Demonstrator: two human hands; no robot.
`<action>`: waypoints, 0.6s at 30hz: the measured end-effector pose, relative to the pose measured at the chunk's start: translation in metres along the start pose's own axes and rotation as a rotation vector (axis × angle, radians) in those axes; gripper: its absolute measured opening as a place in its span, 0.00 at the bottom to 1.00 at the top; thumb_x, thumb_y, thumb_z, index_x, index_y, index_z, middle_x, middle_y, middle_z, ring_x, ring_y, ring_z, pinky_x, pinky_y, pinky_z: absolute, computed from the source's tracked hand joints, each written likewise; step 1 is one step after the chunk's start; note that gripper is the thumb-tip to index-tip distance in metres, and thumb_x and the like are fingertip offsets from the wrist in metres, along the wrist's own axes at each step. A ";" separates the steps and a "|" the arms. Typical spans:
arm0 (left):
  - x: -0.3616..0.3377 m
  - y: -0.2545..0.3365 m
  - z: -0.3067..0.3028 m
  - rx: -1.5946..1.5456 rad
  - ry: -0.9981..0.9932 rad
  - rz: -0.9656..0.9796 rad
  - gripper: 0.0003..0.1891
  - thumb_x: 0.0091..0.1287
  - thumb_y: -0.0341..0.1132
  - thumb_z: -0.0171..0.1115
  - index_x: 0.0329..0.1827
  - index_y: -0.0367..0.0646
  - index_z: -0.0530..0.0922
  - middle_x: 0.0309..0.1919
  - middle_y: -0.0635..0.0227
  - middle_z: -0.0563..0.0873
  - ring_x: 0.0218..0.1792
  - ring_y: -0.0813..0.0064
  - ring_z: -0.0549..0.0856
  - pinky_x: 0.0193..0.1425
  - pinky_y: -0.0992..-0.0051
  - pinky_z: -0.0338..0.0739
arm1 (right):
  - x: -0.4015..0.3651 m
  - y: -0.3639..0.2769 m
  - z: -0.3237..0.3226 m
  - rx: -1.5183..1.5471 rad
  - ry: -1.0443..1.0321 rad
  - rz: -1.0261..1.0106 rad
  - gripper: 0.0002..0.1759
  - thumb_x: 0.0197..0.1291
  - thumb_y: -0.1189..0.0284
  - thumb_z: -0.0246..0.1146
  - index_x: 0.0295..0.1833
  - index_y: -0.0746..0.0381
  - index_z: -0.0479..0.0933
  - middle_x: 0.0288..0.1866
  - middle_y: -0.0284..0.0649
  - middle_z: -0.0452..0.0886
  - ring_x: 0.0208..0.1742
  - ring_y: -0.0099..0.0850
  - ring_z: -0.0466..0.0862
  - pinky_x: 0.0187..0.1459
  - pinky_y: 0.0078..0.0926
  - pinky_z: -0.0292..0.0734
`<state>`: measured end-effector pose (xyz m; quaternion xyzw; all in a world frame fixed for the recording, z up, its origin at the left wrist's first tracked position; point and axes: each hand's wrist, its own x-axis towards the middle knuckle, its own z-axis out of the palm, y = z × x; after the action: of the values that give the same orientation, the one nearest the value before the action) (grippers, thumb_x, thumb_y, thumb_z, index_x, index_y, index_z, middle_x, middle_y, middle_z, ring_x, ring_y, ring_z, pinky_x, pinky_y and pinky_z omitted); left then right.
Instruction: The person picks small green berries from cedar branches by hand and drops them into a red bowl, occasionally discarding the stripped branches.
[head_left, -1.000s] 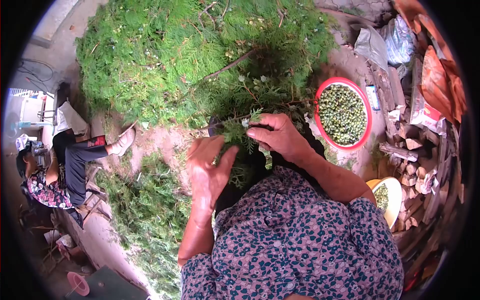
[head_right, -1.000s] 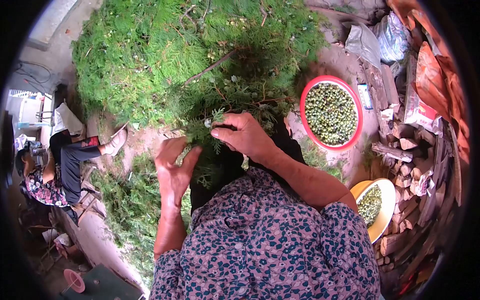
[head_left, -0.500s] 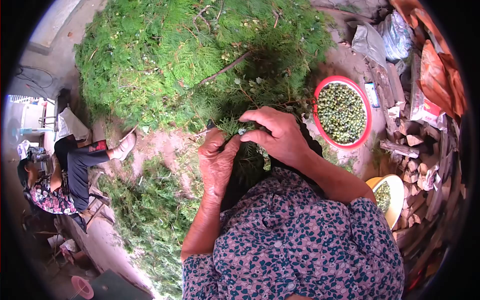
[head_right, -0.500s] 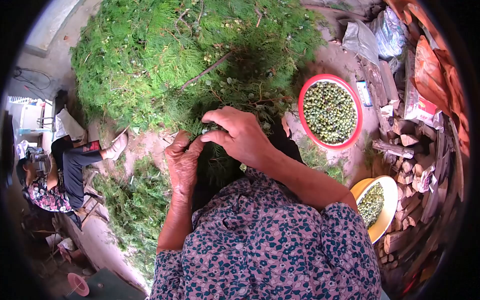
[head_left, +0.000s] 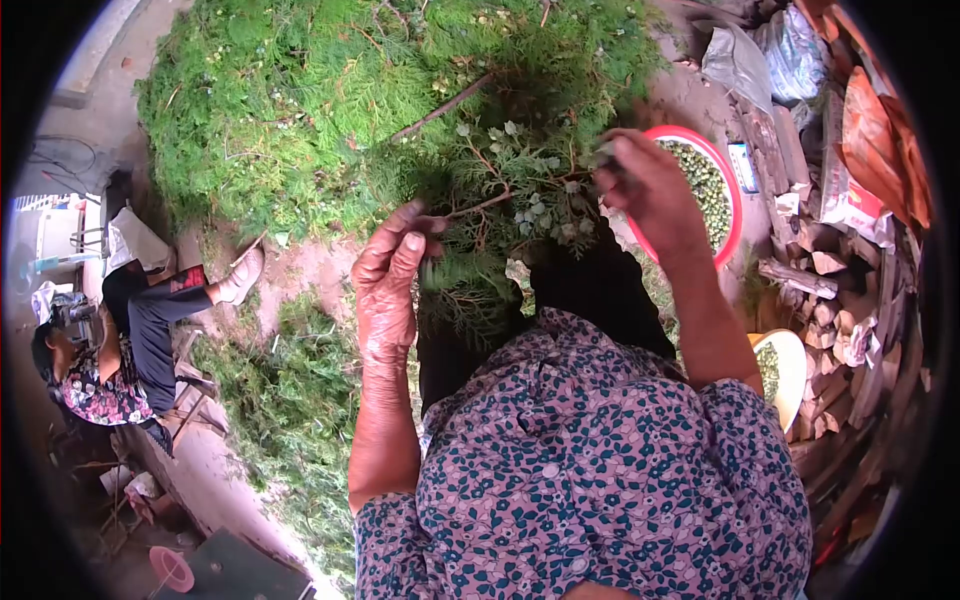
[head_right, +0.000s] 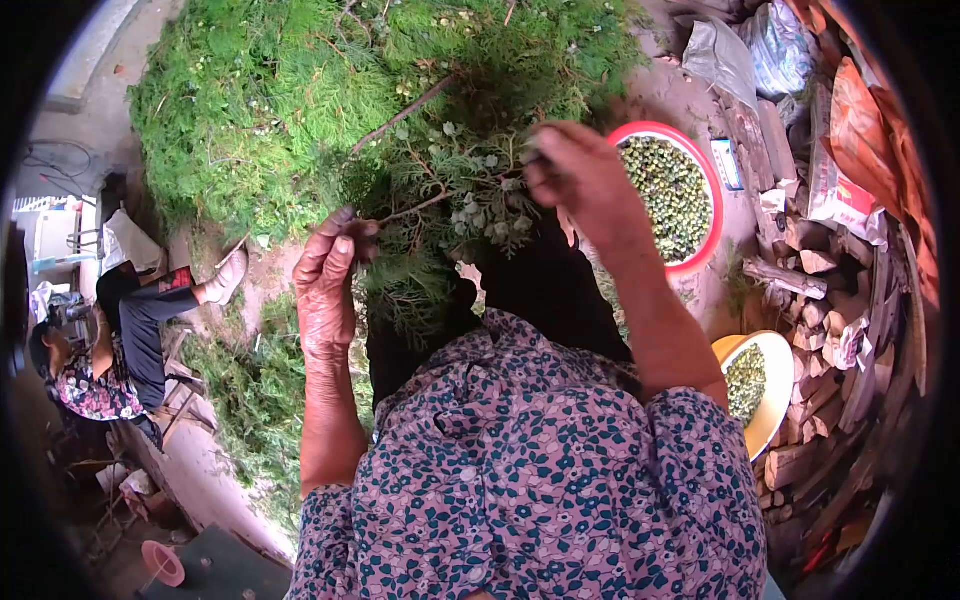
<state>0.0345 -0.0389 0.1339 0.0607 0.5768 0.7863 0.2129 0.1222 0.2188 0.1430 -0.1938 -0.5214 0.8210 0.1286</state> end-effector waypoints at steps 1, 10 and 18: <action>-0.001 -0.003 -0.008 0.011 -0.010 -0.011 0.11 0.58 0.25 0.64 0.44 0.39 0.80 0.40 0.66 0.83 0.42 0.78 0.79 0.50 0.77 0.72 | 0.004 0.000 -0.021 0.043 0.085 -0.002 0.11 0.61 0.73 0.57 0.47 0.65 0.72 0.33 0.35 0.76 0.30 0.22 0.75 0.28 0.17 0.69; -0.021 -0.008 -0.016 1.199 -0.267 0.580 0.14 0.50 0.45 0.69 0.27 0.42 0.83 0.44 0.61 0.82 0.47 0.59 0.76 0.54 0.65 0.67 | 0.006 0.024 -0.215 -0.423 0.683 -0.032 0.19 0.53 0.76 0.58 0.52 0.69 0.73 0.42 0.37 0.77 0.38 0.24 0.78 0.33 0.19 0.72; -0.040 -0.002 -0.029 1.357 -0.249 0.594 0.12 0.43 0.33 0.70 0.19 0.43 0.72 0.21 0.69 0.75 0.31 0.65 0.74 0.46 0.65 0.65 | 0.015 0.075 -0.384 -1.025 0.848 -0.180 0.25 0.55 0.69 0.50 0.58 0.67 0.71 0.39 0.42 0.80 0.32 0.25 0.76 0.28 0.23 0.70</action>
<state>0.0609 -0.0802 0.1279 0.4204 0.8659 0.2696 -0.0286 0.2815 0.5028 -0.0737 -0.4920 -0.7637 0.3084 0.2822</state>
